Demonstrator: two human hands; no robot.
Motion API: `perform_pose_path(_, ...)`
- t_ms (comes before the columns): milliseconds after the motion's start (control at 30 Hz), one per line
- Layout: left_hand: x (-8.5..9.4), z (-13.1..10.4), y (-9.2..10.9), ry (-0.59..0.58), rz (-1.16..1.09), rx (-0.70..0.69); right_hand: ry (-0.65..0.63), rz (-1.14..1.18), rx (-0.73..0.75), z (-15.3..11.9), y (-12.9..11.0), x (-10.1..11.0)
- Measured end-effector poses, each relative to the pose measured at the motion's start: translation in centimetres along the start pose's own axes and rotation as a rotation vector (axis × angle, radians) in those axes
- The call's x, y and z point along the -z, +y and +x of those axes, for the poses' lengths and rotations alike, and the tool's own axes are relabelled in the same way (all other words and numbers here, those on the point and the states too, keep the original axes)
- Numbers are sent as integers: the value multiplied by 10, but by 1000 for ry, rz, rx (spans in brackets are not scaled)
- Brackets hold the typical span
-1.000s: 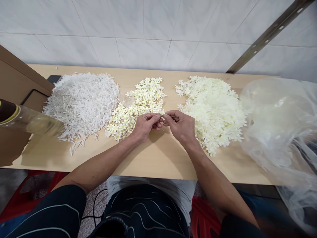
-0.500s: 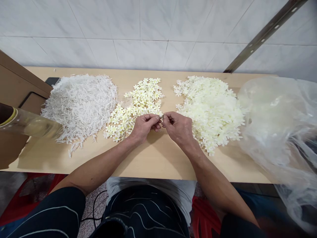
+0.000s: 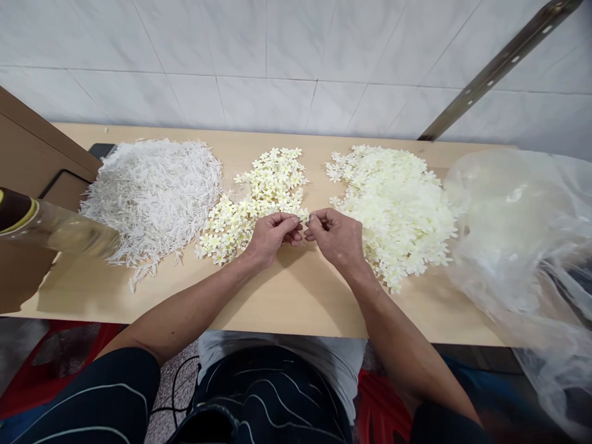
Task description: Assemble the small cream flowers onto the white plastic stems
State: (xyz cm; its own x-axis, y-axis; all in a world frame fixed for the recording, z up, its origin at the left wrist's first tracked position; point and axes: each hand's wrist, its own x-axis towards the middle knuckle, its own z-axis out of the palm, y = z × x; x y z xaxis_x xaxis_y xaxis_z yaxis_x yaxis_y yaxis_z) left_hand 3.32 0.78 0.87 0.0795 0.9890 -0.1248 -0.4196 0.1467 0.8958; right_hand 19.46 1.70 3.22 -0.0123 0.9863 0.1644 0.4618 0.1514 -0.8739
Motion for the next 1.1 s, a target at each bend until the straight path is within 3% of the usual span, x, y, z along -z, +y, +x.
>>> perform_pose_path(267,0,-1,6,49,-18,43,-56,375,-190,9,-3,16)
perform_pose_path(400,1,0,3,41,-15,43,-95,399,-193,11,-4,23)
perform_pose_path(533,0,0,0,31,-16,23,67,77,-96,14,-3,44)
perform_pose_path(667,-2,-2,-4,-6,14,-13,401,-467,-61,22,10,94)
perform_pose_path(733,-2,-2,-6,-8,48,-30,495,-636,-108,25,18,119)
perform_pose_path(800,-2,-3,-8,0,87,-52,496,-691,-78,25,21,133)
perform_pose_path(900,-3,-4,-9,5,149,-94,521,-499,0,19,15,117)
perform_pose_path(933,-3,-5,-9,8,166,-107,464,-391,41,16,11,103)
perform_pose_path(1000,-3,-6,-8,11,193,-124,232,-248,133,11,2,70)
perform_pose_path(1100,-4,-7,-7,15,212,-133,20,-205,207,5,-4,30)
